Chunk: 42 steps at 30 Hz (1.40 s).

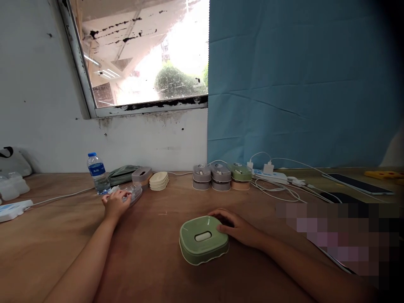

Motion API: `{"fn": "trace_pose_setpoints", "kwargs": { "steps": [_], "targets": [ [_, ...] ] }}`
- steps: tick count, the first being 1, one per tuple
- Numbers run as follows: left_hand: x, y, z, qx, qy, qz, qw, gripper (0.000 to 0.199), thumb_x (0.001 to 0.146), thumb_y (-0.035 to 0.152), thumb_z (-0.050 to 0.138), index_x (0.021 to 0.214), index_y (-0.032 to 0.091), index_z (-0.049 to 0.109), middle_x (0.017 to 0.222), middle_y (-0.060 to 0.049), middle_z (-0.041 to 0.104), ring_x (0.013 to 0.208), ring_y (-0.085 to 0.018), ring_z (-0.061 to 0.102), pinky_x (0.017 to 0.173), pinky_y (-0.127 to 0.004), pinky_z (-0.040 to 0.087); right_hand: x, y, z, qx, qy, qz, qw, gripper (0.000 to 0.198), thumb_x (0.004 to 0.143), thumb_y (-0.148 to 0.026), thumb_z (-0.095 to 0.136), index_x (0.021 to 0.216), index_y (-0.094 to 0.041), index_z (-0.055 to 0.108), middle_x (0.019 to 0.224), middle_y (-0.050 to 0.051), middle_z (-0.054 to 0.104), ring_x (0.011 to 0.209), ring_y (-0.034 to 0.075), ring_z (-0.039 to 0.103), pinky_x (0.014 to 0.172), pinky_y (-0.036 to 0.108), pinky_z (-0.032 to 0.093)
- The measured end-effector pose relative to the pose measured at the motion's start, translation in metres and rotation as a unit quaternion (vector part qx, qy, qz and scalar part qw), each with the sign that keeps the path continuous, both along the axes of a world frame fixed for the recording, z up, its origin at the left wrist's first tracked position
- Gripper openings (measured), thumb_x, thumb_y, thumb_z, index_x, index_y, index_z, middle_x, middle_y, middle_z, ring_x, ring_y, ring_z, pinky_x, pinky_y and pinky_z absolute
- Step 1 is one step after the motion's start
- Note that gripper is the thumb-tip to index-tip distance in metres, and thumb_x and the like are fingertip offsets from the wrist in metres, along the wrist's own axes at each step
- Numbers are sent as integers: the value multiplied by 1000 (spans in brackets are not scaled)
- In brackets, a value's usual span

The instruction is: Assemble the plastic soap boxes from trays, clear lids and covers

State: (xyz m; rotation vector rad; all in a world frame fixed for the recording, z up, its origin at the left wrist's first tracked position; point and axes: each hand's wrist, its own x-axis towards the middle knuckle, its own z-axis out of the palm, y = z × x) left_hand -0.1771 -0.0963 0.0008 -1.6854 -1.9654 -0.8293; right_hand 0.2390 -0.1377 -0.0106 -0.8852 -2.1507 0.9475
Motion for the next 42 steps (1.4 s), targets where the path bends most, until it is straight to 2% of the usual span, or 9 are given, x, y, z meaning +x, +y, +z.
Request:
{"fn": "trace_pose_setpoints", "kwargs": {
  "steps": [5,9,12,20,30,34,38,42],
  "targets": [
    [-1,-2,4,-42,8,-4,999,25,72,42,48,79,25,65,90,-3,63,89,-23,54,83,-41,28,-1,-2,4,7,-4,-2,1000,31,78,-30,53,108,-21,53,108,6,56,100,23,51,88,38,40],
    [-5,-2,6,-99,-25,-2,995,29,72,46,47,80,26,67,91,-3,62,92,-24,53,76,-35,36,-1,-2,3,13,-9,-5,1000,32,78,-31,52,108,-21,53,109,6,55,101,22,50,89,38,39],
    [-7,-2,6,-111,-26,4,994,31,73,47,45,82,27,67,91,-3,62,92,-24,54,72,-33,38,0,-1,2,11,-7,-4,1000,33,78,-32,52,109,-21,53,109,6,55,101,22,50,89,38,39],
    [-1,-3,6,-125,-9,29,992,34,73,48,43,83,27,67,96,-4,62,95,-26,52,80,-38,36,0,-1,2,9,-5,1,1000,32,79,-30,52,109,-21,52,111,6,54,103,22,49,90,37,39],
    [1,-3,1,-62,22,18,998,26,72,42,48,80,26,66,93,-5,63,91,-25,52,86,-44,26,0,-2,1,14,-7,-2,1000,32,79,-32,52,109,-21,52,109,6,54,101,23,50,89,39,40],
    [9,-4,3,-13,31,14,999,30,70,40,51,94,25,61,98,-7,61,98,-27,47,89,-47,19,0,-3,2,-5,3,0,1000,35,78,-35,53,110,-21,51,110,7,54,103,23,50,90,39,39],
    [30,-8,9,51,50,-37,997,35,72,39,50,102,21,56,106,-9,55,105,-28,42,94,-46,16,3,-6,5,-48,29,43,997,56,72,-39,60,121,-20,41,123,9,47,113,24,44,95,40,35],
    [61,-15,14,56,67,-125,988,36,73,39,49,103,19,54,110,-10,51,111,-28,37,96,-42,17,5,-12,9,-16,-12,81,996,86,55,-38,73,128,-20,32,130,10,39,118,27,37,100,41,29]
  ]
}}
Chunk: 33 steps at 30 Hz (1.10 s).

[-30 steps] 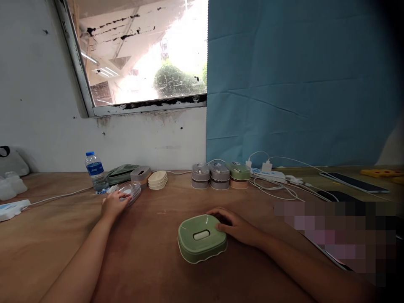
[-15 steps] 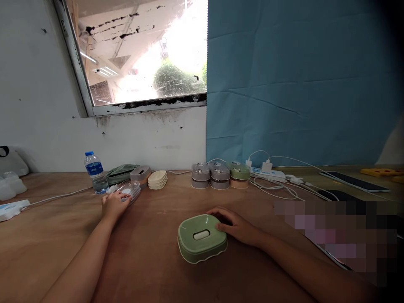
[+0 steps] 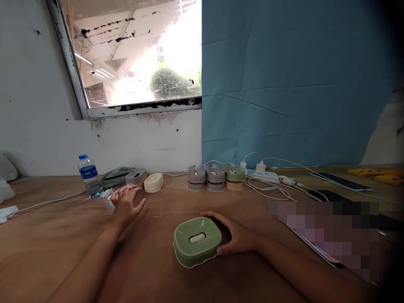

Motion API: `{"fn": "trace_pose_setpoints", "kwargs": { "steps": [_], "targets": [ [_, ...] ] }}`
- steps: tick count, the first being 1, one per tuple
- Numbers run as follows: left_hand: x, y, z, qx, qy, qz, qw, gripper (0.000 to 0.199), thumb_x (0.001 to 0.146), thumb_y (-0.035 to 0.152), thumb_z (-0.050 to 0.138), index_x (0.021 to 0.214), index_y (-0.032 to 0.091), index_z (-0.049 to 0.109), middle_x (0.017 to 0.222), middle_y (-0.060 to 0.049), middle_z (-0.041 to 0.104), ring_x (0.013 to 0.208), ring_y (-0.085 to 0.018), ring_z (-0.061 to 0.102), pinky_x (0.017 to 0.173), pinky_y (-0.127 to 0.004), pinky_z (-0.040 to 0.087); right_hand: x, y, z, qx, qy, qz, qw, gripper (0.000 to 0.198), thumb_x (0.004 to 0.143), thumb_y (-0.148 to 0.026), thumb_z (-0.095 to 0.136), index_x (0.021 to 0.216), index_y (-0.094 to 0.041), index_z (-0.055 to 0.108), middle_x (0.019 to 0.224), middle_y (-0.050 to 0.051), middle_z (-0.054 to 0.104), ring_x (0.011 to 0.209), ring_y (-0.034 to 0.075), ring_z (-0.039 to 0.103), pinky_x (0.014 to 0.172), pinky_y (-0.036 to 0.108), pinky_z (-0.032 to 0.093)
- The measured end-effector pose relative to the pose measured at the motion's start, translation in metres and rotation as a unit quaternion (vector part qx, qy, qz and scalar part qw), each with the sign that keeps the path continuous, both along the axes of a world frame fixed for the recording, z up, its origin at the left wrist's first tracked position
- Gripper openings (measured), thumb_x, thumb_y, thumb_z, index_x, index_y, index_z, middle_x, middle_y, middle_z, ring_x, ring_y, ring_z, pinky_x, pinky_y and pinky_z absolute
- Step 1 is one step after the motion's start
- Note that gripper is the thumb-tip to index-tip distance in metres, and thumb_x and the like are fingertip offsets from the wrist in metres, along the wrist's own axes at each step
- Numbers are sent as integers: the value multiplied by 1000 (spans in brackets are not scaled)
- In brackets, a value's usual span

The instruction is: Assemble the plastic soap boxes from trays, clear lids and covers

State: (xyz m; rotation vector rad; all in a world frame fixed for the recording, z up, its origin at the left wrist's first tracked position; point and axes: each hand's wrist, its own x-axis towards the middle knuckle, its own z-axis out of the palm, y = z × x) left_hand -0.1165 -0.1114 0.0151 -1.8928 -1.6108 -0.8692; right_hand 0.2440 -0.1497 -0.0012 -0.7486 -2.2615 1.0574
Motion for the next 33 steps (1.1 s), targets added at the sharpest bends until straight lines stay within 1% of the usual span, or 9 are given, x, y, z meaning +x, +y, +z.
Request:
{"fn": "trace_pose_setpoints", "kwargs": {
  "steps": [4,6,8,10,13,15,19,25,33],
  "targets": [
    [35,-14,3,-56,-2,-102,993,36,74,40,49,105,22,53,113,-8,50,113,-27,36,97,-44,14,-1,-3,1,33,-62,-5,998,95,48,-37,76,130,-21,30,132,10,35,120,28,33,101,42,25],
    [52,-22,3,-112,-3,-179,977,36,75,42,48,107,25,52,113,-6,51,113,-27,37,98,-44,12,-1,-3,-1,28,-64,-9,998,97,50,-37,75,132,-21,25,134,10,32,121,28,31,101,42,24],
    [69,-31,0,-180,-23,-262,948,37,77,44,45,109,26,50,114,-5,51,113,-25,37,99,-43,10,0,-3,-4,18,-52,-22,998,104,50,-36,76,134,-21,16,136,12,29,123,27,30,102,42,24],
    [85,-38,-5,-244,-75,-333,908,37,81,44,39,113,27,46,115,-5,51,112,-24,38,100,-41,11,0,-2,-7,17,-42,-40,998,108,49,-36,76,135,-21,12,136,12,27,123,27,29,101,41,25],
    [105,-46,-15,-319,-159,-399,845,45,80,48,38,119,26,40,118,-5,49,111,-25,38,99,-41,17,0,1,-10,40,-14,-67,997,100,48,-37,77,130,-20,22,132,11,32,120,27,32,100,40,28],
    [114,-48,-20,-345,-187,-403,826,58,71,52,51,121,26,38,121,-6,45,111,-27,36,96,-42,24,-1,2,-11,52,9,-79,995,95,47,-36,77,126,-20,27,128,11,35,118,27,35,99,40,30],
    [120,-46,-25,-334,-217,-389,831,82,49,46,72,120,25,38,120,-9,43,109,-30,38,92,-42,32,-3,2,-8,31,44,-87,995,90,50,-34,76,124,-22,27,126,10,38,116,26,38,97,39,32],
    [117,-40,-29,-342,-270,-404,804,82,50,37,74,119,22,35,119,-10,43,109,-27,42,91,-39,36,-5,1,-7,-12,81,-61,995,88,53,-32,76,123,-22,24,126,11,36,116,24,39,96,38,34],
    [118,-41,-27,-347,-285,-410,794,77,52,35,73,118,21,36,119,-9,44,109,-27,43,92,-39,36,-4,4,-14,-12,84,-68,994,97,51,-34,78,126,-24,17,126,12,34,118,24,36,98,41,32]
  ]
}}
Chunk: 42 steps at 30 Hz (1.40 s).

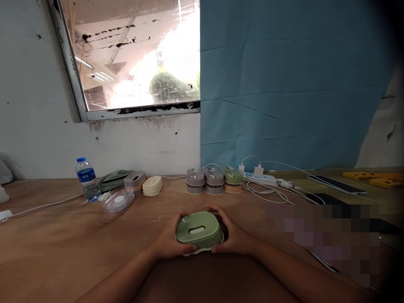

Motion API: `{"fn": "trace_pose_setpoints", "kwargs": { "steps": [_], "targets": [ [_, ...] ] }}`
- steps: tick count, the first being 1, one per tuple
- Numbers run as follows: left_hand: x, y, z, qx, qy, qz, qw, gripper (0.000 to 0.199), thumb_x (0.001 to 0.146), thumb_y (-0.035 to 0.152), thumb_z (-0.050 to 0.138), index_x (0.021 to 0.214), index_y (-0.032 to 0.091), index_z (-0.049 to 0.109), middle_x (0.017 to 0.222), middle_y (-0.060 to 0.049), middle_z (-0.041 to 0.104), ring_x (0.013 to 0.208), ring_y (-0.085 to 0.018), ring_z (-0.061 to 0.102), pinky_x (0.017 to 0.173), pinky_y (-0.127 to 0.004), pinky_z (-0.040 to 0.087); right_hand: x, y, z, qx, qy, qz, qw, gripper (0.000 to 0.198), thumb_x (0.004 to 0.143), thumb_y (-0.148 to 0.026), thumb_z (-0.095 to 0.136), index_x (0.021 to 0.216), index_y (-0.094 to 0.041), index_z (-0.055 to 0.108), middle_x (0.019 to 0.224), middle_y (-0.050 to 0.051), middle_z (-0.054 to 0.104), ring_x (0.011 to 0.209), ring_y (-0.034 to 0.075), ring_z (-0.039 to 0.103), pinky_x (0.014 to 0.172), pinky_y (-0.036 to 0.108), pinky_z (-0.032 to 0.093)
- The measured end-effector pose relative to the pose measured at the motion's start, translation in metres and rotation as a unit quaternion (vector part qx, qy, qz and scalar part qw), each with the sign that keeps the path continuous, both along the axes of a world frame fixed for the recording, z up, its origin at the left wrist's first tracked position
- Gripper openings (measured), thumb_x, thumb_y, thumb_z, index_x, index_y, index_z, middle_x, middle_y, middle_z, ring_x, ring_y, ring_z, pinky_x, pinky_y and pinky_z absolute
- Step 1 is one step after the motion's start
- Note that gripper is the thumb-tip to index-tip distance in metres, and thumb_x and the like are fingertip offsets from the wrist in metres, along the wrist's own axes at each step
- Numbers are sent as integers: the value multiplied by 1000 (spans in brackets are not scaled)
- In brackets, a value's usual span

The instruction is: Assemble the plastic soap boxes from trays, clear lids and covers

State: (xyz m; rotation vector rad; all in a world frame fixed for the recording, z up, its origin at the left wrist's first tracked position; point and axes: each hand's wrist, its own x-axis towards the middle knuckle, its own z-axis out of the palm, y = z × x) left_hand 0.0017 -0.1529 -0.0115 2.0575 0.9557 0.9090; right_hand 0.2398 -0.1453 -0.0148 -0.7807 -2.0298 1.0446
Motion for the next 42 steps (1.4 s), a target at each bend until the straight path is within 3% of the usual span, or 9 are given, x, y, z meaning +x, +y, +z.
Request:
{"fn": "trace_pose_setpoints", "kwargs": {
  "steps": [8,13,17,22,28,35,39,42],
  "targets": [
    [-6,7,1,-11,-67,6,998,53,65,43,60,109,19,41,108,-6,50,101,-23,47,86,-33,38,-1,-1,0,25,-13,14,1000,111,49,-36,78,131,-24,4,132,15,27,121,25,33,98,42,30],
    [-19,17,5,19,-49,103,993,45,68,44,56,104,20,43,100,-4,53,91,-21,50,79,-30,39,1,-3,4,43,-62,16,997,105,55,-36,74,132,-22,5,132,14,30,123,24,30,101,41,25],
    [-32,24,9,62,16,190,980,39,68,46,55,95,19,49,94,-6,54,87,-21,51,75,-31,39,1,-4,8,73,-94,27,993,91,59,-37,71,130,-22,17,130,12,31,121,25,31,100,39,27],
    [-48,36,8,111,144,333,925,49,55,50,65,91,19,54,109,-8,50,104,-27,42,88,-38,31,0,-5,12,125,-133,29,983,69,58,-41,69,116,-21,39,120,10,34,114,27,36,98,39,29],
    [-66,42,12,118,263,446,847,39,61,56,56,82,24,60,111,-3,51,97,-27,46,84,-38,30,-1,-5,14,119,-169,30,978,58,58,-43,68,107,-21,46,118,9,32,114,26,34,97,36,28],
    [-67,33,20,110,323,376,862,46,61,63,51,79,24,66,97,-5,59,90,-26,50,81,-39,31,-2,-8,16,105,-170,35,979,50,60,-42,68,101,-22,49,119,8,32,113,25,36,96,34,29],
    [-69,26,28,150,340,280,885,38,62,49,57,90,24,64,98,-4,60,93,-24,50,82,-34,33,-2,-8,15,108,-170,36,979,49,60,-41,68,100,-22,49,118,8,33,114,24,35,97,34,28],
    [-77,26,32,129,340,207,908,31,63,35,58,92,24,62,92,-2,63,84,-20,54,73,-27,37,-2,-7,15,107,-172,33,979,49,59,-41,69,100,-22,50,118,8,33,114,25,35,96,34,29]
  ]
}}
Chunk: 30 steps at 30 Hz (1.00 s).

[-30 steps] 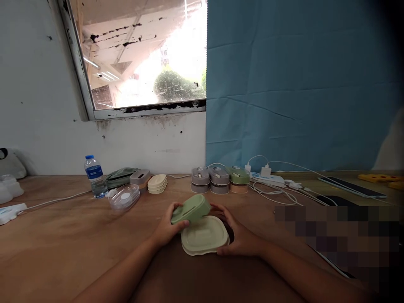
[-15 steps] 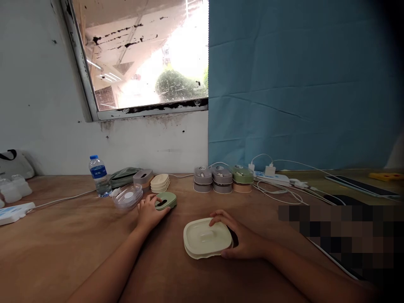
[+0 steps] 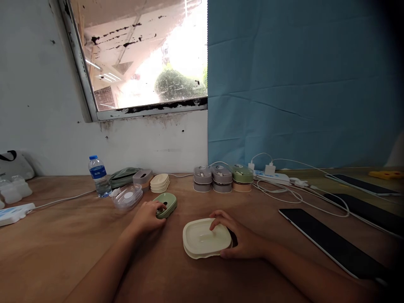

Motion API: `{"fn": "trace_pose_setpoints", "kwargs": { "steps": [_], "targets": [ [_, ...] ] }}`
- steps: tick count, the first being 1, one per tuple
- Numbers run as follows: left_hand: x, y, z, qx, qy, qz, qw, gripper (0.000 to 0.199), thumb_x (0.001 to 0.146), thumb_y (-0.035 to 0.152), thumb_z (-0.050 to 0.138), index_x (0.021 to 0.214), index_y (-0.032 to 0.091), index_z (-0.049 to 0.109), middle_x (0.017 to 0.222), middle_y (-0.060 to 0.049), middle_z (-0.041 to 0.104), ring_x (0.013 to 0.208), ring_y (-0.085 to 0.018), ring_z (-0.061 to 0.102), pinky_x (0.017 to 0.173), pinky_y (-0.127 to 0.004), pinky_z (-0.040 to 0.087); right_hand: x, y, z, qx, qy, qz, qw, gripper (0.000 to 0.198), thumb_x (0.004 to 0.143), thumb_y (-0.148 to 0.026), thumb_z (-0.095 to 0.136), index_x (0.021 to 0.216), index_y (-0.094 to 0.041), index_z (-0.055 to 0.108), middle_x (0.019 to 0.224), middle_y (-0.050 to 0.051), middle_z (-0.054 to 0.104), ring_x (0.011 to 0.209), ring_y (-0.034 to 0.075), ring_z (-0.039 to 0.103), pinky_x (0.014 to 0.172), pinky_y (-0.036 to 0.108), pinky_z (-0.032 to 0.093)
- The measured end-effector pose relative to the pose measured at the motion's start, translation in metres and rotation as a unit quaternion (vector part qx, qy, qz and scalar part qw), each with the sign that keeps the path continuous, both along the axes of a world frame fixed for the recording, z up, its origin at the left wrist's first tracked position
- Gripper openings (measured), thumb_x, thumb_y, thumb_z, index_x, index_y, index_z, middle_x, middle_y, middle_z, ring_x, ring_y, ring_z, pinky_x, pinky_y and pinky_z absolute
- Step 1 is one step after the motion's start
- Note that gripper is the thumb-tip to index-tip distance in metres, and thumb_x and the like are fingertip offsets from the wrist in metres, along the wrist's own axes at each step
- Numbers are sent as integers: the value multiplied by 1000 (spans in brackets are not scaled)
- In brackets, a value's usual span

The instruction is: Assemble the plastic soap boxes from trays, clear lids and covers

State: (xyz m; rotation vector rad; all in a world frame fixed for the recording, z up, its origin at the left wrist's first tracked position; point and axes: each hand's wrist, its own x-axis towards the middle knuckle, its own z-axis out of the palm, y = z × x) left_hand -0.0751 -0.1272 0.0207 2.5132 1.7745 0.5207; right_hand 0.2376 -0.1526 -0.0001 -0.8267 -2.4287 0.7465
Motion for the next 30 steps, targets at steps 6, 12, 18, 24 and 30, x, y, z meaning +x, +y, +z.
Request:
{"fn": "trace_pose_setpoints", "kwargs": {
  "steps": [6,12,18,24,30],
  "targets": [
    [-18,10,-5,-6,-16,63,998,25,65,32,55,86,21,62,89,-3,63,79,-18,57,62,-23,39,0,-1,1,-9,-2,-4,1000,50,59,-42,69,100,-22,50,119,8,32,113,25,36,96,35,29],
    [-29,21,-13,34,-17,101,994,27,68,33,54,90,19,62,94,-4,63,85,-19,56,68,-24,40,0,-1,2,-7,0,-3,1000,50,58,-43,68,100,-22,51,118,8,33,113,26,37,95,35,30],
    [-30,24,-18,108,24,110,988,30,74,31,49,98,17,58,99,-8,60,93,-23,53,80,-32,38,0,1,-1,4,18,-10,1000,50,58,-41,70,100,-23,50,118,7,33,111,24,38,96,35,29],
    [-21,22,-18,190,15,100,976,28,76,29,46,100,17,55,101,-9,57,97,-25,49,85,-40,35,4,8,-8,27,110,-50,992,44,59,-41,69,93,-21,50,113,7,38,105,23,43,90,34,34],
    [26,-13,0,109,-94,-131,981,24,80,29,43,98,21,58,105,-7,55,101,-19,48,90,-31,37,3,14,-10,7,219,-116,969,36,60,-43,67,83,-21,49,105,6,42,98,24,45,86,34,36]
  ]
}}
